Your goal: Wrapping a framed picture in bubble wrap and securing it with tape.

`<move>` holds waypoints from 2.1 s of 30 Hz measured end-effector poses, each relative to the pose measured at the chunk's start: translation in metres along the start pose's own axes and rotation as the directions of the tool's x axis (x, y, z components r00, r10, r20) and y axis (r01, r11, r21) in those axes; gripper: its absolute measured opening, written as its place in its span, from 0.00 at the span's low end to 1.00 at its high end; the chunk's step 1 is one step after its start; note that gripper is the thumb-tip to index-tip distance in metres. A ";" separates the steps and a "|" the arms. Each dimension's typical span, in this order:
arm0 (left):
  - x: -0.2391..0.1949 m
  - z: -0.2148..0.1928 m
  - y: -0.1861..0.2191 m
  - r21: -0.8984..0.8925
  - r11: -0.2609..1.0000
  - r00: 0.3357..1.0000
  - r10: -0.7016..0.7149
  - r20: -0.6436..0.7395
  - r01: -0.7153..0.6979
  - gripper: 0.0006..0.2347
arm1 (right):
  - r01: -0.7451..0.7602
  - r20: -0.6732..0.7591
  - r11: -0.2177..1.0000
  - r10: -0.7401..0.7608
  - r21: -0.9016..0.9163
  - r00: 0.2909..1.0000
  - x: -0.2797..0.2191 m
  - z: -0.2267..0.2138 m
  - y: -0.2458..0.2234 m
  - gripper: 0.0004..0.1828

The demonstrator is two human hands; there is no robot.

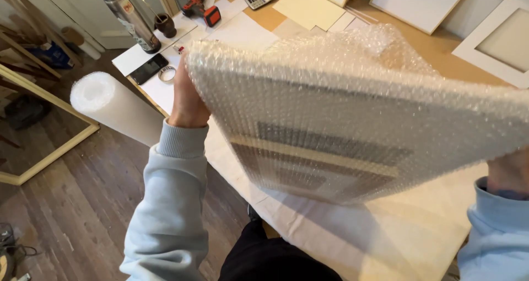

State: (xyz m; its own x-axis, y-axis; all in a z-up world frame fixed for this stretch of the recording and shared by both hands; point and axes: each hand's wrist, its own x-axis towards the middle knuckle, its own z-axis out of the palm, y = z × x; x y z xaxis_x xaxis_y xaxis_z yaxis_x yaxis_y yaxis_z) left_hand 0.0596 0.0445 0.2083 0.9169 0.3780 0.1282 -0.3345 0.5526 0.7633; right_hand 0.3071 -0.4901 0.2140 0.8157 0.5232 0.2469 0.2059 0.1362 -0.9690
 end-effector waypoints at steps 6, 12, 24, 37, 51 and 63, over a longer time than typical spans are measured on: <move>-0.028 0.040 0.010 0.414 0.906 0.991 0.124 -0.060 -0.088 0.30 | 0.111 0.023 0.994 -0.110 -0.009 0.994 -0.023 0.023 0.027 0.41; -0.025 0.012 -0.014 0.459 0.872 0.975 0.216 -0.052 -0.168 0.42 | 0.211 0.012 0.977 -0.211 -0.024 0.977 -0.014 0.025 0.030 0.41; -0.060 -0.117 -0.095 0.655 0.738 0.943 0.312 -0.117 -0.163 0.35 | 0.165 -0.416 0.981 -0.191 -0.099 0.889 -0.076 -0.042 0.211 0.23; -0.068 -0.098 -0.103 0.524 0.836 0.886 0.357 -0.296 -0.162 0.44 | 0.277 -0.357 0.957 -0.290 -0.089 0.888 -0.083 0.024 0.165 0.38; -0.096 -0.080 -0.121 0.582 0.770 0.934 0.355 -0.047 -0.264 0.36 | 0.216 -0.282 0.975 -0.194 0.052 0.940 -0.070 0.064 0.157 0.39; 0.004 -0.053 -0.098 0.627 0.777 0.970 0.106 -0.220 0.057 0.34 | 0.200 -0.200 0.978 -0.184 0.061 0.962 0.015 0.071 0.091 0.35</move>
State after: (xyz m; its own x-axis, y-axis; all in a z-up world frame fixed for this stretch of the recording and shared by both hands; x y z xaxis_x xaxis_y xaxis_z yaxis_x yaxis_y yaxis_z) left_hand 0.0843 0.0309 0.1006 0.8061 0.5881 0.0660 -0.0710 -0.0145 0.9974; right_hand 0.2993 -0.4103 0.1300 0.8549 0.3106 0.4156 0.3317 0.2887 -0.8981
